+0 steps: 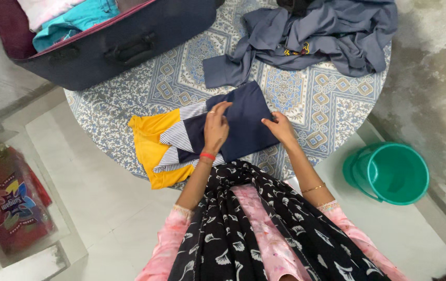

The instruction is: The person folds a dark brown jacket by buttoning it and arranging the sleeves, then places it into an open suitcase. They then fold a multi-colored shirt with yellow, white, and blue sections on the bed.

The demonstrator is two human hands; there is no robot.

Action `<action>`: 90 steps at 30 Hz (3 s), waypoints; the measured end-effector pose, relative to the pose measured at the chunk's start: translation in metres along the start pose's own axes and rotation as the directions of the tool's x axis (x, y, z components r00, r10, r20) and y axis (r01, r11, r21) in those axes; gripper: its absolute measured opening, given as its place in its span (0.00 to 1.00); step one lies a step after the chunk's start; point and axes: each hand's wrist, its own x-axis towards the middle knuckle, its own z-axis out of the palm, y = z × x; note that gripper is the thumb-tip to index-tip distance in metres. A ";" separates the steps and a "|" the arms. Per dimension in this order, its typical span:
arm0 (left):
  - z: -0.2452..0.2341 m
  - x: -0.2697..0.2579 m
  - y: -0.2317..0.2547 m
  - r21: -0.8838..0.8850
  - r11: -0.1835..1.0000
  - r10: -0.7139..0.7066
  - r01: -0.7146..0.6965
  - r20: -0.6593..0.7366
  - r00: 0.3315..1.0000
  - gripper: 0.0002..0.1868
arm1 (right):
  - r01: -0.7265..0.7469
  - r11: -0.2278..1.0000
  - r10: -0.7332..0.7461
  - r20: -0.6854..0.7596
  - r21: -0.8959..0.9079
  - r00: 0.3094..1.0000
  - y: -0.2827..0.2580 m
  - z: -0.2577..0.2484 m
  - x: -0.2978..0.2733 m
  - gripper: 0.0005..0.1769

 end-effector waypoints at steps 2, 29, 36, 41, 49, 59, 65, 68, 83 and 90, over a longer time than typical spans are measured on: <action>0.018 0.020 0.010 0.014 0.990 0.138 -0.139 0.086 0.987 0.29 | 0.007 1.000 -0.007 0.031 -0.006 0.999 -0.006 -0.003 0.000 0.27; 0.191 0.131 -0.027 0.157 0.831 0.406 -0.534 0.485 0.775 0.09 | 0.105 0.968 -0.071 -0.154 0.226 0.986 0.003 -0.016 -0.008 0.24; 0.181 0.172 0.038 0.036 0.788 0.604 -0.615 0.150 0.783 0.15 | 0.185 0.979 -0.203 -0.404 -0.083 0.892 -0.064 -0.087 -0.010 0.21; 0.136 0.186 0.073 -0.076 0.883 0.468 -0.463 0.092 0.879 0.11 | 0.203 0.953 -0.293 -0.523 -0.224 0.800 -0.144 -0.104 -0.037 0.21; -0.022 0.131 0.009 -0.075 0.991 0.114 -0.111 0.042 0.993 0.16 | 0.506 0.759 -0.602 -0.144 -0.410 0.785 -0.228 0.004 -0.115 0.28; -0.106 -0.030 -0.097 -0.571 0.733 -0.492 0.368 -0.073 0.867 0.20 | 0.816 0.525 -0.655 0.497 -0.243 0.569 -0.201 0.130 -0.158 0.33; -0.090 -0.055 -0.137 -0.433 0.872 -0.381 0.230 -0.303 0.874 0.19 | 0.835 0.536 -0.629 0.601 -0.124 0.493 -0.177 0.151 -0.156 0.29; -0.083 -0.065 -0.144 -0.183 0.915 -0.404 0.361 -0.383 0.831 0.22 | 0.773 0.635 -0.582 0.665 0.011 0.468 -0.170 0.151 -0.150 0.27; -0.074 -0.079 -0.072 0.340 0.915 -0.100 0.217 -0.329 0.939 0.22 | -0.302 0.897 0.148 0.423 0.322 0.894 -0.088 0.098 -0.003 0.32; -0.050 -0.095 -0.069 0.495 0.866 -0.008 0.076 -0.138 0.990 0.30 | -0.303 0.873 0.080 0.499 0.383 0.863 -0.135 0.102 -0.012 0.34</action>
